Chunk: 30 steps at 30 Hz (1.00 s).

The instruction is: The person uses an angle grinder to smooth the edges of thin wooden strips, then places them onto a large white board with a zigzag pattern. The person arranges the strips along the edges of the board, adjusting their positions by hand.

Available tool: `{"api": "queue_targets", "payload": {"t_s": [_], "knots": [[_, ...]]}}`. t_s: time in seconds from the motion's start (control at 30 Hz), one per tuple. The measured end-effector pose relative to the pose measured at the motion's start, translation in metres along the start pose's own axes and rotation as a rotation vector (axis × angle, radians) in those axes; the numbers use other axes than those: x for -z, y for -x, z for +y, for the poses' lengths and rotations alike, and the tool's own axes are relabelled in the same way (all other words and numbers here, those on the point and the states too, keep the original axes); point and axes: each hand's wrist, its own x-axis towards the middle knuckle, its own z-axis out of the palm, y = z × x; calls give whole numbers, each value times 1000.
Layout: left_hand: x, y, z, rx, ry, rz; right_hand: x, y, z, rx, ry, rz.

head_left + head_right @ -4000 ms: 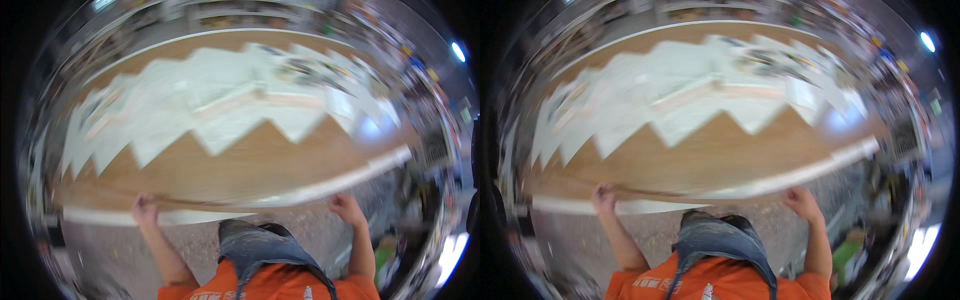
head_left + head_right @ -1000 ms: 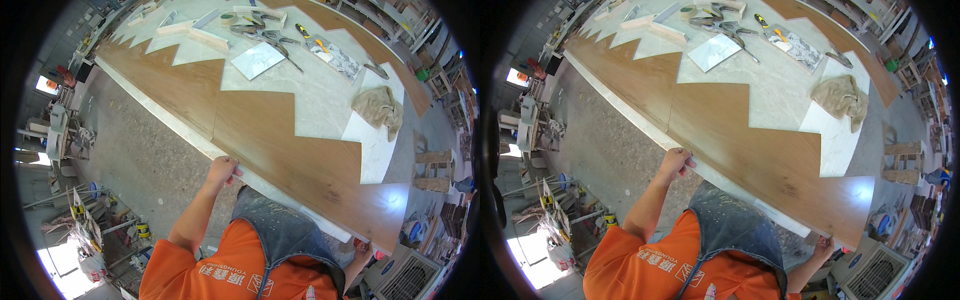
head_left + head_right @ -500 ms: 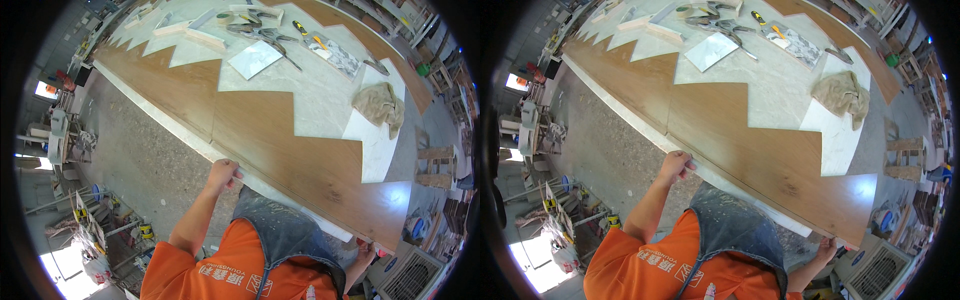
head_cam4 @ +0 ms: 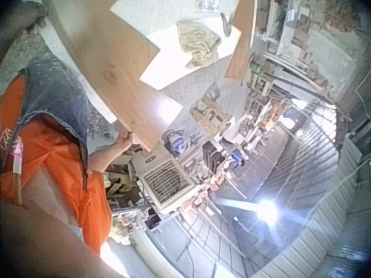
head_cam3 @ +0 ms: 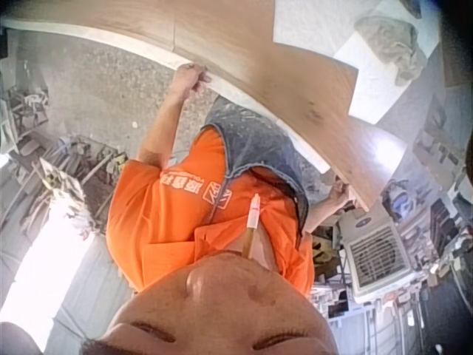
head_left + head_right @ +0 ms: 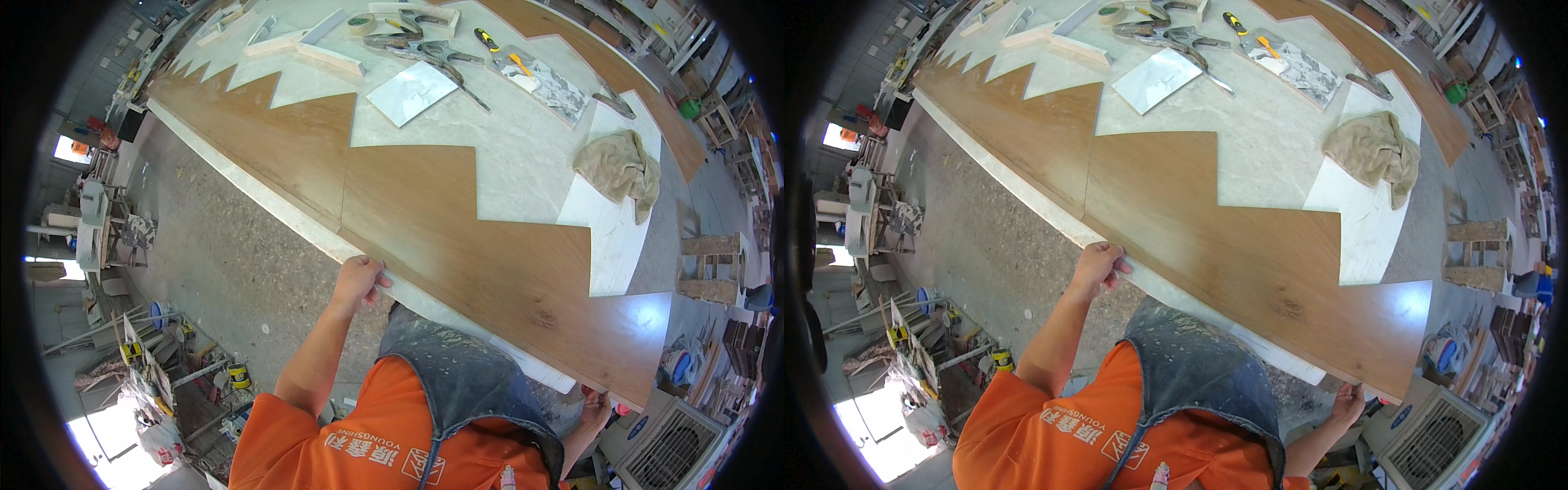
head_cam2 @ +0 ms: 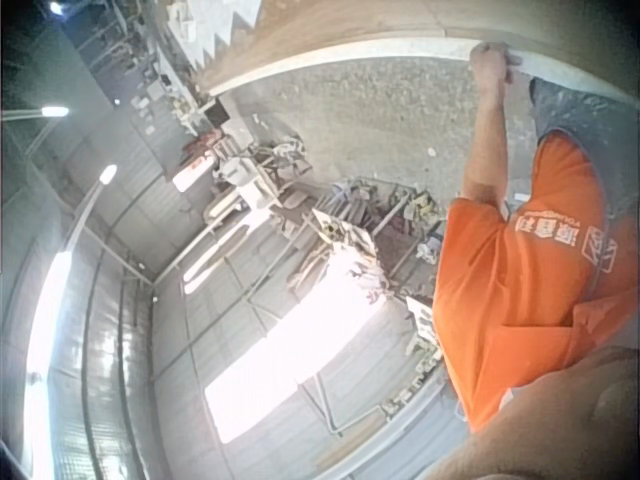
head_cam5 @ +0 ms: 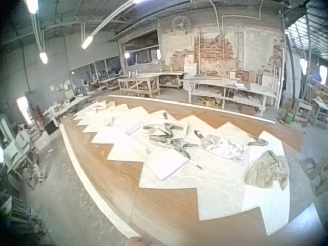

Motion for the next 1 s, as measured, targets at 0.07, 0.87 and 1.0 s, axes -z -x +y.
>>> {"api": "queue_targets", "payload": {"t_s": [0.07,0.87,1.0], "knots": [[0,1,-1,-1,-12,7,-3,-1,-1,1,17,33],[-1,4,1,18,-30,23,-28,12,9,25,16,199],[-5,13,4,-86,-296,118,-62,26,17,23,-30,261]]}}
